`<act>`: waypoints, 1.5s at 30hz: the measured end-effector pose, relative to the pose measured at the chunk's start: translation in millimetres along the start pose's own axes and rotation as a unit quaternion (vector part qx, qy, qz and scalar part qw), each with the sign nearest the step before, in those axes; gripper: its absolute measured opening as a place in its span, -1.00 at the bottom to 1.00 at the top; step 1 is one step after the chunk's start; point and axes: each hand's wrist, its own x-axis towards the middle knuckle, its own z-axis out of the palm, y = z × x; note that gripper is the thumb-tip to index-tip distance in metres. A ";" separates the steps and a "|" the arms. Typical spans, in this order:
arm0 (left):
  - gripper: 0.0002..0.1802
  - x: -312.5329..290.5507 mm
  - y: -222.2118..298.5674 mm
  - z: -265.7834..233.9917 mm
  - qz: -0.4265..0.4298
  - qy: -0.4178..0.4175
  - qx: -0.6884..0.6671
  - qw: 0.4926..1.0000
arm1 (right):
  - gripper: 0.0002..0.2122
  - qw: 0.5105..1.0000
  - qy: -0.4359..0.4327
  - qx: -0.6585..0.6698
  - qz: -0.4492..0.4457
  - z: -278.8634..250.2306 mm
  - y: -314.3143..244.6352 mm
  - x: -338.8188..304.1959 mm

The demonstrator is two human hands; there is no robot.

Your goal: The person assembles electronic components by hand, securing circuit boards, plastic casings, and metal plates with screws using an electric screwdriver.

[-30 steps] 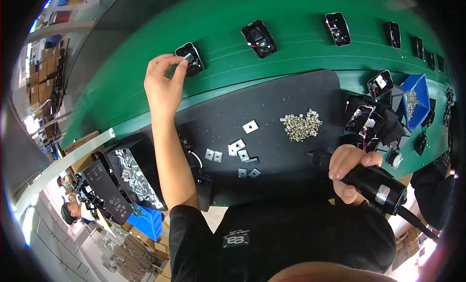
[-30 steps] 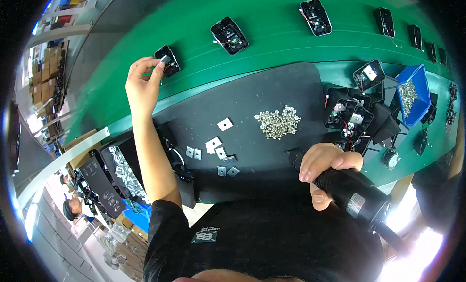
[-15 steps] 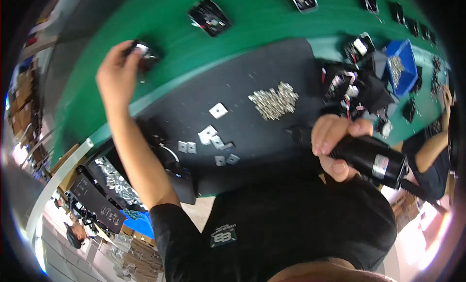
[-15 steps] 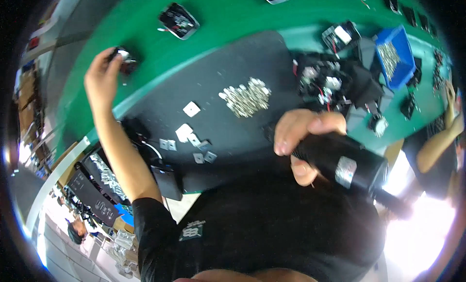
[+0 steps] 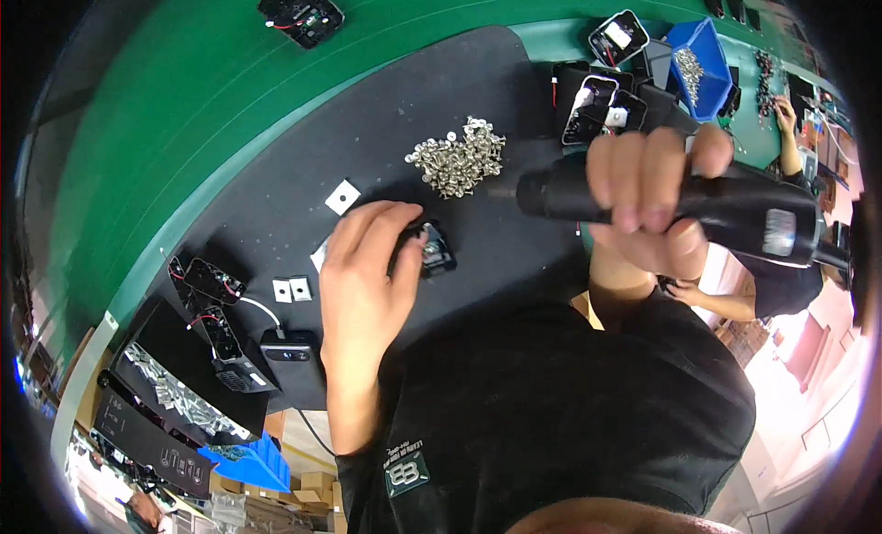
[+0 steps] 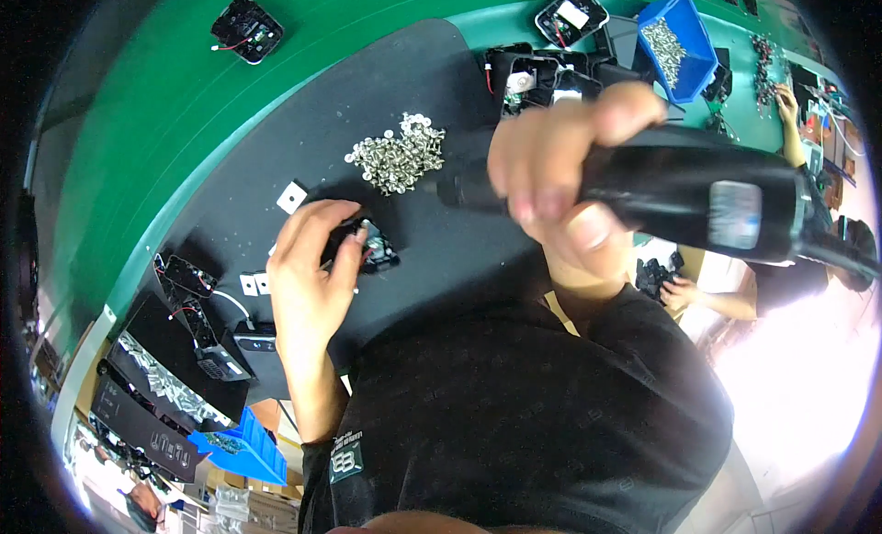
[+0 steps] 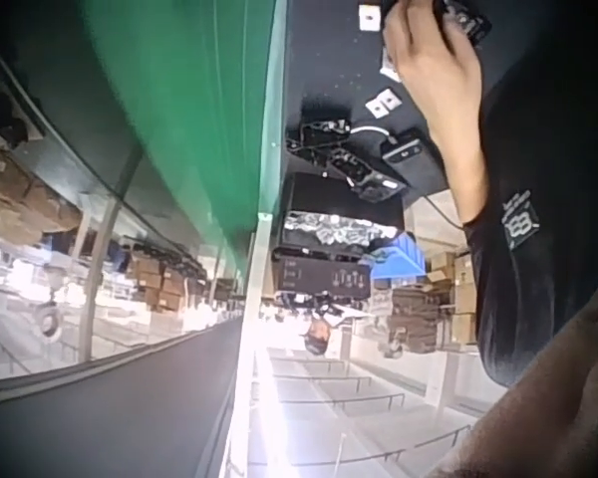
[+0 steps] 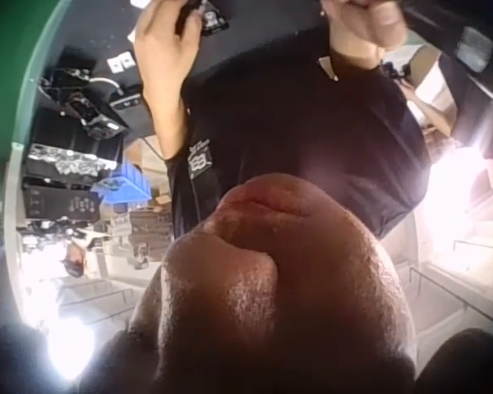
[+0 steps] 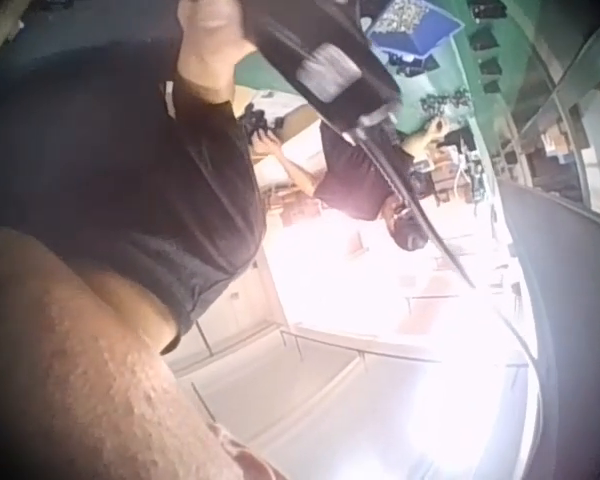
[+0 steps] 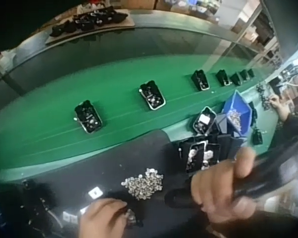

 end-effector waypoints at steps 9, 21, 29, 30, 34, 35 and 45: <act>-0.74 3.1 -15.4 -21.8 -0.025 0.047 0.084 0.995 | -0.55 0.980 0.057 -0.160 -0.103 -14.5 29.2 28.1; -0.61 13.3 -5.5 -9.2 0.064 0.137 0.053 0.987 | -0.55 0.991 0.059 -0.098 -0.076 -14.0 27.9 28.7; -0.63 41.7 7.2 8.3 0.146 0.137 0.079 0.977 | -0.61 0.997 0.023 -0.006 -0.069 8.7 -0.3 34.0; -0.63 43.6 9.1 11.6 0.148 0.144 0.076 0.976 | -0.62 0.997 0.011 -0.032 -0.066 15.3 -4.1 34.1; -0.66 42.9 9.9 18.2 0.153 0.145 0.071 0.975 | -0.60 0.998 -0.002 0.007 -0.059 22.4 -9.9 32.9; -0.69 42.6 10.7 18.6 0.150 0.142 0.051 0.977 | -0.60 0.998 0.000 0.005 -0.060 24.0 -11.8 32.3; -0.76 27.6 10.9 21.4 0.138 0.166 -0.043 0.976 | -0.57 0.996 -0.057 0.061 -0.025 25.2 -21.0 31.6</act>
